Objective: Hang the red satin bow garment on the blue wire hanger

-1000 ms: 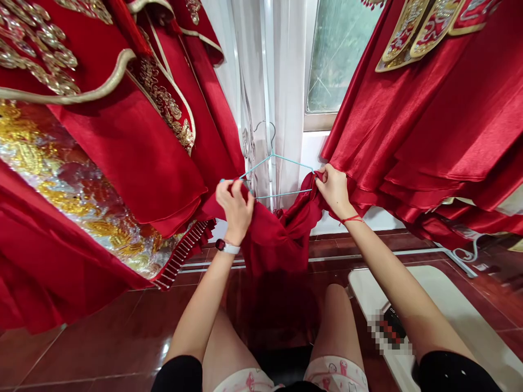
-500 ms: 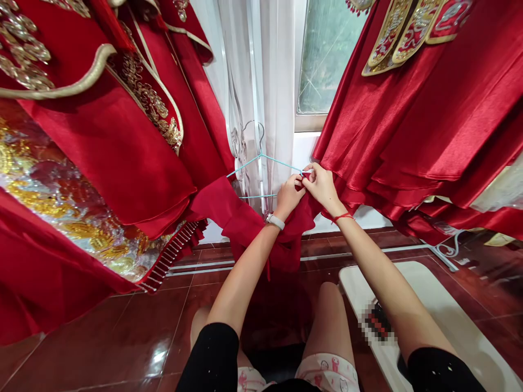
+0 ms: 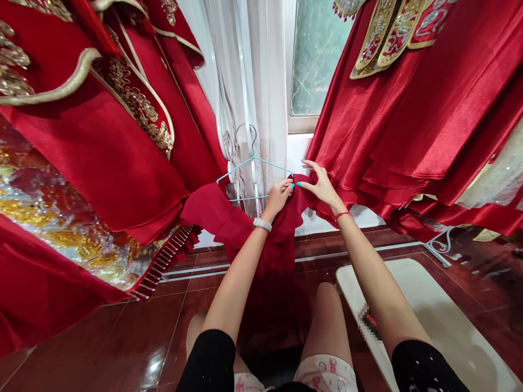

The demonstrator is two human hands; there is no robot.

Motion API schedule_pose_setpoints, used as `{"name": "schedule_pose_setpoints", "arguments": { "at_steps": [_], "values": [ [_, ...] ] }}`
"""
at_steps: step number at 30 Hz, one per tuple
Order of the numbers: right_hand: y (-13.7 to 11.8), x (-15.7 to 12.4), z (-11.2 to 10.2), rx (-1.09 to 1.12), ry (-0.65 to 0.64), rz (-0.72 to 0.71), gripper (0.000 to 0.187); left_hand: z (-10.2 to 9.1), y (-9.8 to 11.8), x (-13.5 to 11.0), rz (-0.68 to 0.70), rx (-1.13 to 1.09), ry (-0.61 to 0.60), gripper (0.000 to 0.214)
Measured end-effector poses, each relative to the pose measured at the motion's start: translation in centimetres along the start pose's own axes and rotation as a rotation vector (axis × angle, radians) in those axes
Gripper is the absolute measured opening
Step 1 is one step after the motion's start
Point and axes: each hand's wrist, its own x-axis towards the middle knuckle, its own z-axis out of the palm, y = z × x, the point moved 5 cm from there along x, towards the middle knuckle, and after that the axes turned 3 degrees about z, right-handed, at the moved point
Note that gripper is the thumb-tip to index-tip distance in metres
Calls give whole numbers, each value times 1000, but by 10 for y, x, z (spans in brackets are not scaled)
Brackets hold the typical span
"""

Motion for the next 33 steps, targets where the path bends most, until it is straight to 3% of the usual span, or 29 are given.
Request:
{"name": "schedule_pose_setpoints", "arguments": {
  "at_steps": [4, 8, 14, 17, 19, 21, 24, 27, 30, 33],
  "values": [
    [17, 14, 10, 139, -189, 70, 44, -1, 3, -23, 56, 151, 21, 45],
    [18, 16, 18, 136, -66, 87, 36, 1, 11, -36, 127, 474, 112, 20],
    [10, 5, 13, 62, 27, 109, 29, 3, 31, -45, 70, 728, 171, 20],
    [9, 3, 6, 47, 41, 95, 32, -36, 57, -61, 130, 819, 283, 21],
    [9, 4, 2, 47, 33, 72, 34, -84, 78, -77, 196, 910, 442, 31],
    [9, 5, 0, 32, 14, 54, 37, -135, 87, -90, 193, 1003, 544, 61],
    [6, 7, -1, -66, 37, 49, 43, -184, 71, -98, 95, 1093, 433, 94],
    [0, 5, -1, -235, 130, 56, 45, -196, 41, -97, -25, 1084, 396, 87],
    [-5, 0, 3, -367, 163, 61, 42, -188, 27, -94, -124, 1081, 546, 78],
    [-7, -4, 8, -431, 134, 67, 40, -178, 29, -92, -211, 1107, 644, 75]
  ]
}}
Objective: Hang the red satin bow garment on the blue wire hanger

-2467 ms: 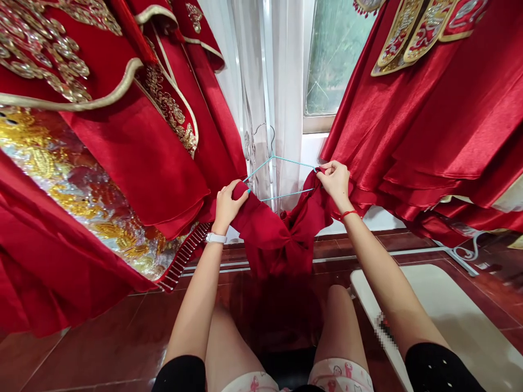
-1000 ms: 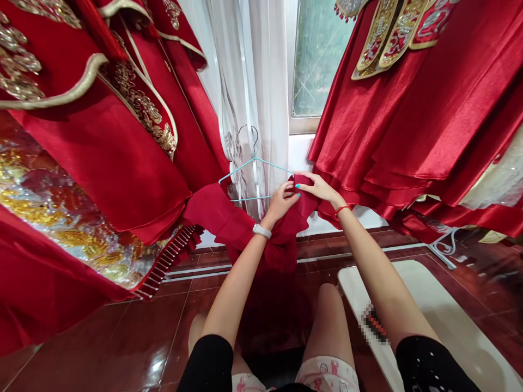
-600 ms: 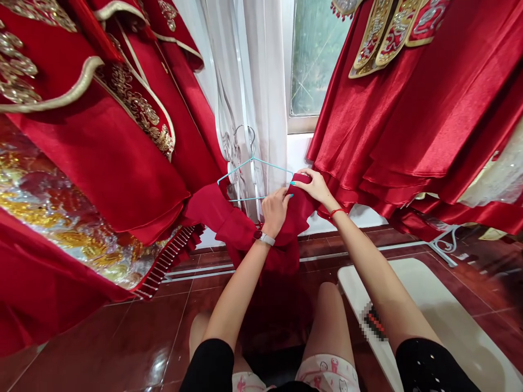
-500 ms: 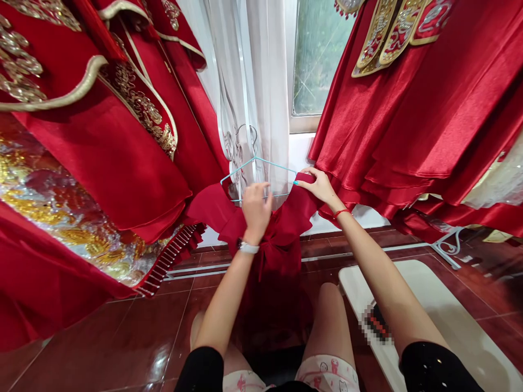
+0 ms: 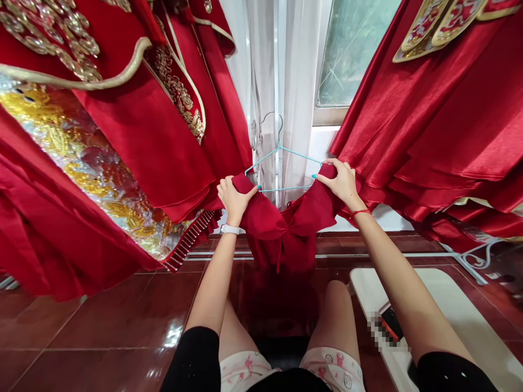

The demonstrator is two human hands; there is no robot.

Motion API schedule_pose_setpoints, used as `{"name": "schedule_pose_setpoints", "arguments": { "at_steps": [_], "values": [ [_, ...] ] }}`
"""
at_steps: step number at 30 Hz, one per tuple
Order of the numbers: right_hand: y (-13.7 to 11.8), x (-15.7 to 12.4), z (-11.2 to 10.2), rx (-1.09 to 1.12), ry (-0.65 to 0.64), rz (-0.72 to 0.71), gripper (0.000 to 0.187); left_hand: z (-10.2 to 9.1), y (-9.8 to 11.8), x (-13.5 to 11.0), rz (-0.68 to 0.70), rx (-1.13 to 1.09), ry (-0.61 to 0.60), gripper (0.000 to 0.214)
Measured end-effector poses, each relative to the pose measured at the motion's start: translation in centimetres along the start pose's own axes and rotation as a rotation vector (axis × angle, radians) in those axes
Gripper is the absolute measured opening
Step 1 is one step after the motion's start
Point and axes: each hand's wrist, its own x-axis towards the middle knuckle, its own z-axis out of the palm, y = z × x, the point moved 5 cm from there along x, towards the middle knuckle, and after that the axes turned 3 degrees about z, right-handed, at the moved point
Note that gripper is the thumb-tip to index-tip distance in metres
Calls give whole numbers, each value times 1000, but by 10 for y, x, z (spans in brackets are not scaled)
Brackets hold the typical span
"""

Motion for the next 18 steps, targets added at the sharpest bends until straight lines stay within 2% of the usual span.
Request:
{"name": "schedule_pose_setpoints", "arguments": {
  "at_steps": [5, 8, 12, 14, 18],
  "values": [
    [-5, -6, 1, -86, -39, 72, 40, -11, 8, -5, -34, 18, -28, 75],
    [-15, -10, 0, -145, -16, 147, 43, -15, 13, -5, -45, 20, -76, 82],
    [-34, -13, 5, -242, 17, 228, 46, -18, 23, 3, -156, 82, -170, 92],
    [-41, -12, 11, -311, -16, 260, 44, -22, 29, 8, -181, 131, -192, 84],
    [-45, -9, 18, -411, -94, 293, 46, -32, 39, 13, -138, 215, -208, 56]
  ]
}}
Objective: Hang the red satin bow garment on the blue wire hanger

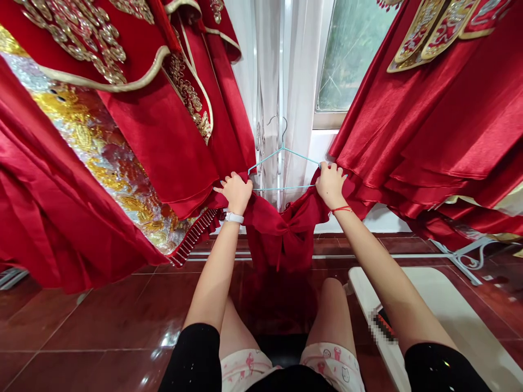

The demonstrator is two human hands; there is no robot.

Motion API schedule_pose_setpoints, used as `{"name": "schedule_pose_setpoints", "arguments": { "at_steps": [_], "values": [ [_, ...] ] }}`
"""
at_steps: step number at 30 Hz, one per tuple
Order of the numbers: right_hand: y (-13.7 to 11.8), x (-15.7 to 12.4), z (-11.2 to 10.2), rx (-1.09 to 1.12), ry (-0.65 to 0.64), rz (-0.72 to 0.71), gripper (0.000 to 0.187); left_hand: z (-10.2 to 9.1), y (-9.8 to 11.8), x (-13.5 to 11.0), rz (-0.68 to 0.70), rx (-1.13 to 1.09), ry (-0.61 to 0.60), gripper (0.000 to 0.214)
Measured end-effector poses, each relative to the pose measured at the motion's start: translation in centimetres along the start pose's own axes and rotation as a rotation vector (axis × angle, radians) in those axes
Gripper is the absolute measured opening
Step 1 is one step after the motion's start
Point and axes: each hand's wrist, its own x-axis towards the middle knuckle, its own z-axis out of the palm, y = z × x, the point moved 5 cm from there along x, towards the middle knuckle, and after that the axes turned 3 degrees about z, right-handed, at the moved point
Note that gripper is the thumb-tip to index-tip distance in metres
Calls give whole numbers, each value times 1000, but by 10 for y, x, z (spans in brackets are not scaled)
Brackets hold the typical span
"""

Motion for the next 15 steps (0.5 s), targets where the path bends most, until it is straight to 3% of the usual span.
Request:
{"name": "schedule_pose_setpoints", "arguments": {
  "at_steps": [7, 12, 15],
  "values": [
    [6, 5, -9, -108, -147, -105, 52, -10, -3, 1, 56, 63, -123, 48],
    [9, 8, -17, -138, -212, -128, 52, -10, 1, 1, 39, 148, -19, 50],
    [11, 12, -18, -108, -218, -119, 50, -10, 2, 4, 64, 164, -36, 48]
  ]
}}
